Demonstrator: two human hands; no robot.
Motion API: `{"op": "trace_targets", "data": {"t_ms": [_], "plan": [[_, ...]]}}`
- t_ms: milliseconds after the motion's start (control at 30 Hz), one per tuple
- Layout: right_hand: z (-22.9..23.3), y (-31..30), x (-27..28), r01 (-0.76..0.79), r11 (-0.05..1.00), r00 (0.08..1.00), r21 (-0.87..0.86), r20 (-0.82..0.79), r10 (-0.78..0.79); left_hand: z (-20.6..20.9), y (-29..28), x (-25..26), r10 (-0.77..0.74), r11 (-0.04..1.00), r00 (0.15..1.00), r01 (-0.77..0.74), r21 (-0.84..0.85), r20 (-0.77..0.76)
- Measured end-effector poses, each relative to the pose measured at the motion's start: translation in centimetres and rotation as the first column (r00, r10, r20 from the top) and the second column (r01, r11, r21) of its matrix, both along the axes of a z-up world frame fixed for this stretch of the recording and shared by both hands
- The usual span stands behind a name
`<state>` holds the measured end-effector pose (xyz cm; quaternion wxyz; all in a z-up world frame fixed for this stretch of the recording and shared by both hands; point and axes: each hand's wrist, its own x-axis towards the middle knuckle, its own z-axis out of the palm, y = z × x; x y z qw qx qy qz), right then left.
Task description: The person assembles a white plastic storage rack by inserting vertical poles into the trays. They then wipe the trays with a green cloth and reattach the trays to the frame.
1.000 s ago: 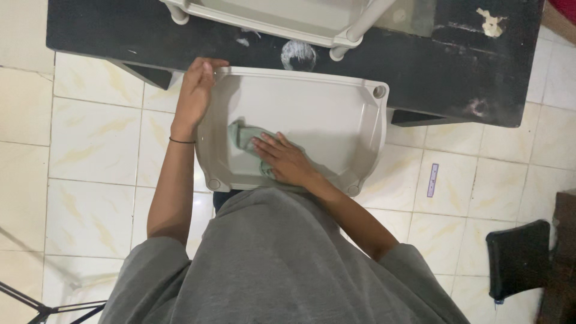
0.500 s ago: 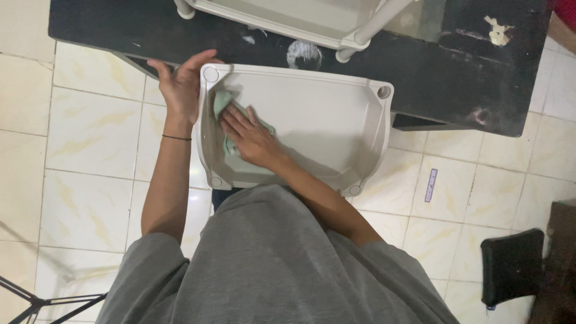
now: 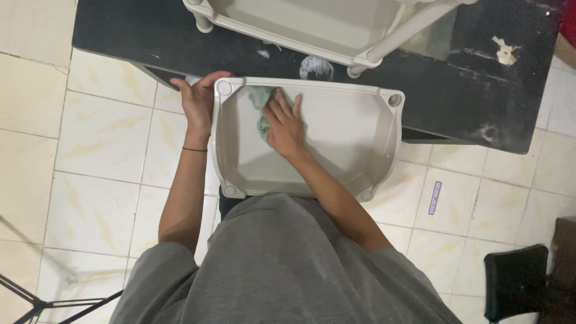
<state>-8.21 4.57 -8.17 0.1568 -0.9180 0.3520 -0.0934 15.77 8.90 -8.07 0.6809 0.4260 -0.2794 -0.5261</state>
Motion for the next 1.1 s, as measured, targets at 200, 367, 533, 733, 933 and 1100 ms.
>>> {"op": "trace_targets", "data": {"t_ms": [200,367,533,733,933,1100], "plan": [[-1.9,4.7,2.3,-0.240,0.971,0.971,-0.022,-0.022,0.240,0.5,-0.2,-0.2,0.029,0.999,0.997,-0.032,0.041,0.065],[-1.6,7.2,-2.5,-0.415,0.897,0.899,0.156,-0.083,0.430,3.0,0.0,-0.6,-0.031,0.977,0.949,-0.038,0.212,0.313],[0.9,3.1,-8.1,-0.033,0.998,0.988,0.047,-0.147,0.040,5.5,0.1,-1.4,-0.018,0.987,0.834,-0.074,0.144,0.552],[0.7,-0.1,-4.9,0.247,0.960,0.968,-0.132,0.086,-0.237,6.8,-0.1,-1.8,-0.017,0.982,0.785,-0.105,0.160,0.619],[0.3,2.5,-0.8,0.008,0.998,1.000,-0.066,-0.027,-0.010,6.7,0.0,-1.5,-0.032,0.995,0.585,-0.055,0.079,0.811],[1.0,4.3,-2.6,-0.188,0.977,0.972,0.101,-0.123,0.200,6.9,0.1,-1.5,-0.027,0.999,0.554,-0.014,0.042,0.832]]}}
